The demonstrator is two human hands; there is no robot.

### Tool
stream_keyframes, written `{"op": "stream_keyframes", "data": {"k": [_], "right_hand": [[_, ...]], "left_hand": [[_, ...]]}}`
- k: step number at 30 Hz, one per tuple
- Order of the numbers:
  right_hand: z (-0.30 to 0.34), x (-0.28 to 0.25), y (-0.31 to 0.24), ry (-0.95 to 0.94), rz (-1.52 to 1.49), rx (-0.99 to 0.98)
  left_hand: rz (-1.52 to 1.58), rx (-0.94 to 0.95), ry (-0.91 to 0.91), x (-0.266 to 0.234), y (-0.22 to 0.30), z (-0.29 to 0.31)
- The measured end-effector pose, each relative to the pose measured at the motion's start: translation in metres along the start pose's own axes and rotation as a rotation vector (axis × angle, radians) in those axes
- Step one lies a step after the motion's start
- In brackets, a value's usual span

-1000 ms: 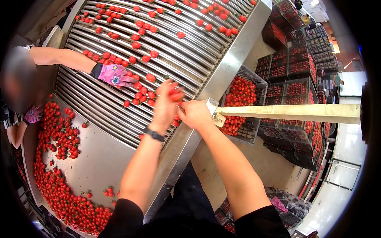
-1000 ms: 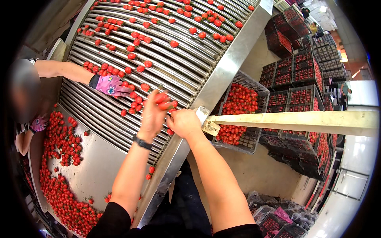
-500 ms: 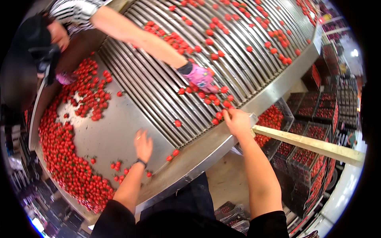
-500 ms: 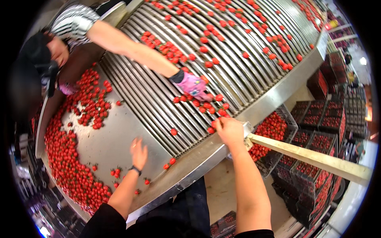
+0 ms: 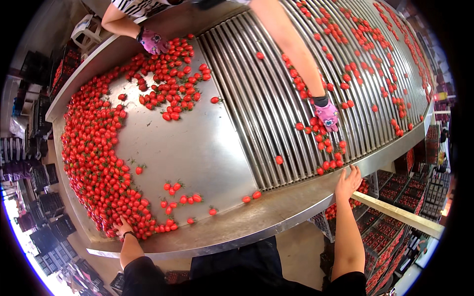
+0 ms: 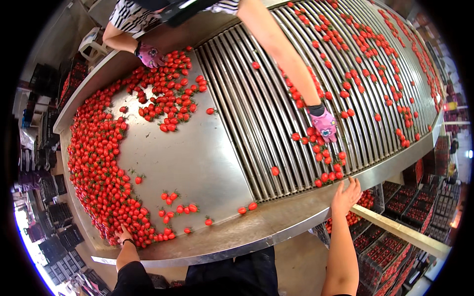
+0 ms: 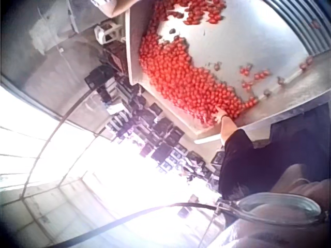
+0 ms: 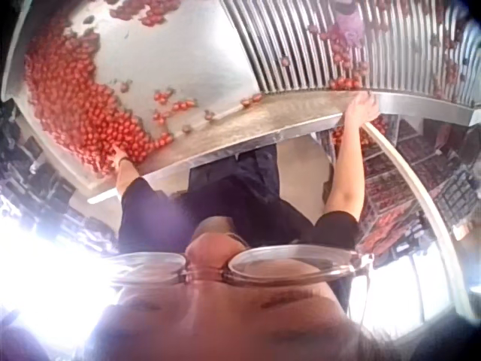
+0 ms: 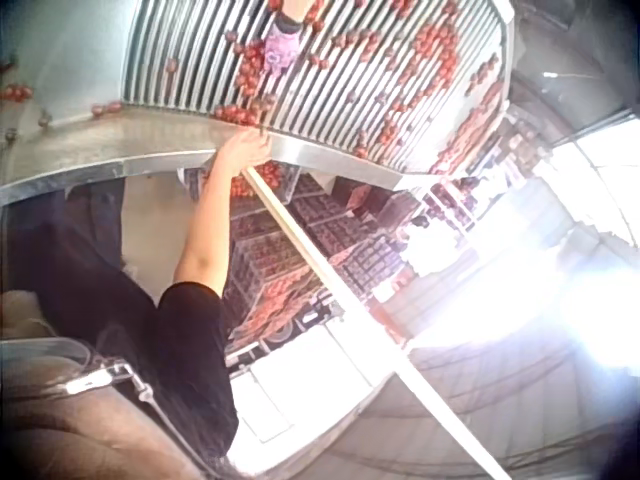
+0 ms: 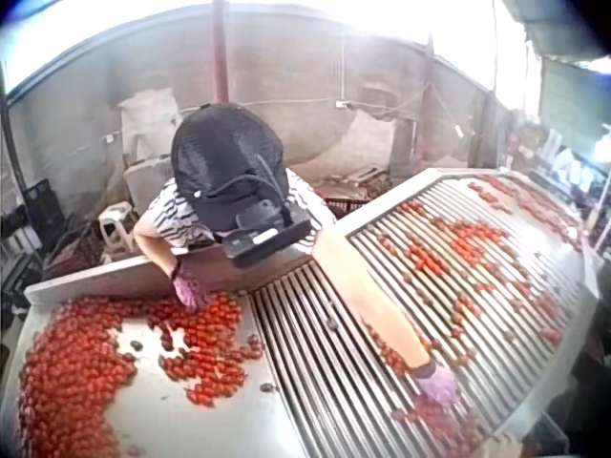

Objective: The person sorts tomatoes on a conveyor belt by hand, then lifts a full crate of tomatoes and places it on a stack of other crates.

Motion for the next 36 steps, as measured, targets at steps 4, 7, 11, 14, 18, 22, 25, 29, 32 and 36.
{"op": "stream_keyframes", "data": {"k": [4, 7, 11, 14, 18, 22, 25, 29, 32, 36], "right_hand": [[0.002, 0.003, 0.000, -0.160, 0.058, 0.058], [0.002, 0.013, 0.000, -0.202, 0.094, 0.021], [0.001, 0.018, -0.013, -0.227, 0.057, 0.009], [0.003, 0.010, 0.001, -0.219, 0.100, 0.035], [0.002, 0.012, -0.002, -0.176, 0.112, 0.001], [0.003, 0.013, -0.010, -0.166, 0.075, -0.003], [0.004, 0.015, -0.006, -0.155, 0.040, 0.008], [0.009, 0.014, 0.004, -0.141, 0.087, 0.019], [0.009, 0.011, -0.012, -0.106, 0.027, 0.004], [0.010, 0.007, -0.016, -0.069, -0.002, 0.000]], "left_hand": [[-0.074, 0.119, -0.063, 0.003, 0.015, 0.021], [0.150, 0.271, -0.032, 0.003, 0.030, 0.035], [0.656, 0.584, -0.281, 0.007, 0.080, 0.103], [0.723, 0.337, -0.859, -0.024, 0.128, 0.190], [0.239, 0.697, -0.188, -0.018, 0.089, 0.096], [0.217, 0.085, -0.413, 0.039, 0.012, 0.062], [0.013, 0.122, -0.477, 0.059, 0.031, 0.117], [0.135, -0.011, -0.570, 0.060, 0.085, 0.233], [0.256, 0.039, -0.518, 0.081, 0.117, 0.299], [0.513, 0.178, -0.900, 0.078, 0.200, 0.448]]}}
Point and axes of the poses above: each hand's wrist, its own z-axis away from the middle knuckle, its own x-axis out of the palm, y = z × x, the point moved 8 cm from there along -z, towards the middle knuckle, and after that the axes turned 4 degrees about y, right-handed, at the moved point
